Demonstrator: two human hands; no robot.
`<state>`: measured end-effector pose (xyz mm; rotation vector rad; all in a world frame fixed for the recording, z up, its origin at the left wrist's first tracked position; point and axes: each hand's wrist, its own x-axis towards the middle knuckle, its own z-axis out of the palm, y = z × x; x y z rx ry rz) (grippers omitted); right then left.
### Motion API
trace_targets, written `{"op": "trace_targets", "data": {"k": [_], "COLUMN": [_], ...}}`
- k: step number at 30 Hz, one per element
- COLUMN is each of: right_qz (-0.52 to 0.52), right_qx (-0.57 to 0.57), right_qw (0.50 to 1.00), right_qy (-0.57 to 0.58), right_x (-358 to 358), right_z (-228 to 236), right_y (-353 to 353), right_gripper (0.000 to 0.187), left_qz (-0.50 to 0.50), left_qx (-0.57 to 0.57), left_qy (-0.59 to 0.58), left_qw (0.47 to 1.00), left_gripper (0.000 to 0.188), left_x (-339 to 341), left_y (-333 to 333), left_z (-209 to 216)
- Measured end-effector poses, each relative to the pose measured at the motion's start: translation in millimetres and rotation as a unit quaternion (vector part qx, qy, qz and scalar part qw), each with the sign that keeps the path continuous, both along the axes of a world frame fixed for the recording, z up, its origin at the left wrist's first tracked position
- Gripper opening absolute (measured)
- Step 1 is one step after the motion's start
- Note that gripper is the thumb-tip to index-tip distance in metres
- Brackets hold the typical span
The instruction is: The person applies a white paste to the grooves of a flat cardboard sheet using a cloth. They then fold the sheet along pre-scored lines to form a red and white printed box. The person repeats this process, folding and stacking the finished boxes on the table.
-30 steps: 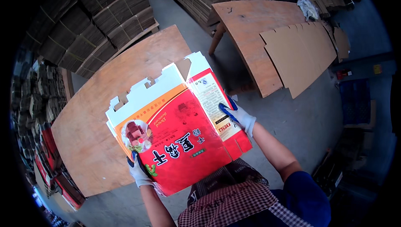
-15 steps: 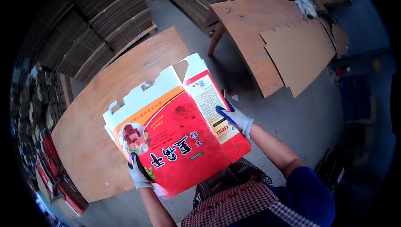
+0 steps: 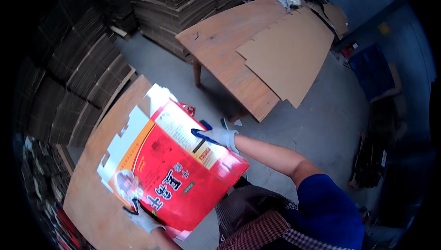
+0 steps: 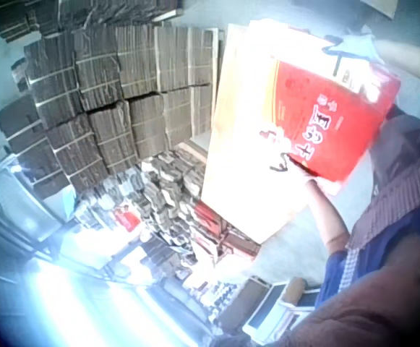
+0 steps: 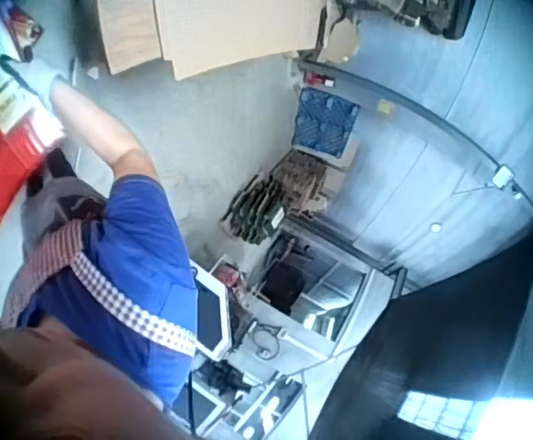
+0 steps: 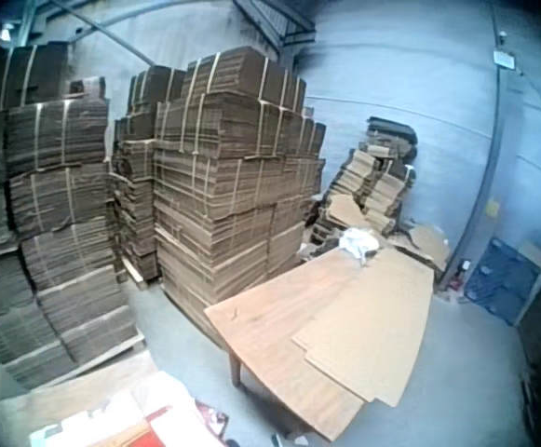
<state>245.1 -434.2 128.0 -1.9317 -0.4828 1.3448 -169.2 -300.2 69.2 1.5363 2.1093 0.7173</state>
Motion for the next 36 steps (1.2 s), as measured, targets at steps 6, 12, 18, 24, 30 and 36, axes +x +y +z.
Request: {"op": "trace_targets", "data": {"k": [6,12,18,24,30,36], "right_qz": [-0.012,0.155,0.121,0.16,0.094,-0.336], "right_qx": [-0.059,-0.389,-0.354,-0.321,-0.039,0.209], "right_qw": [0.881,0.801,0.771,0.754,0.749,0.862], "right_qy": [-0.469,-0.427,-0.515,-0.55,-0.654,-0.317], "right_x": [124,224,226,229,143,42], "right_z": [-13,-1,-39,-41,113,336], "right_y": [-111,-220,-229,-254,-186,-188], "right_gripper": [0.102,0.124,0.097,0.063,0.051,0.06], "left_qz": [-0.312,-0.36,-0.349,-0.348,-0.342,-0.342], "left_qx": [0.179,0.036,0.023,-0.015,0.101,0.104], "left_qy": [0.31,0.488,0.519,0.486,0.247,0.205], "left_qw": [0.88,0.794,0.78,0.801,0.901,0.911], "left_gripper": [0.073,0.069,0.068,0.069,0.071,0.066], "left_x": [55,123,131,128,97,98], "left_y": [-15,-48,-53,-53,-34,-30], "left_z": [28,92,101,79,34,44]}}
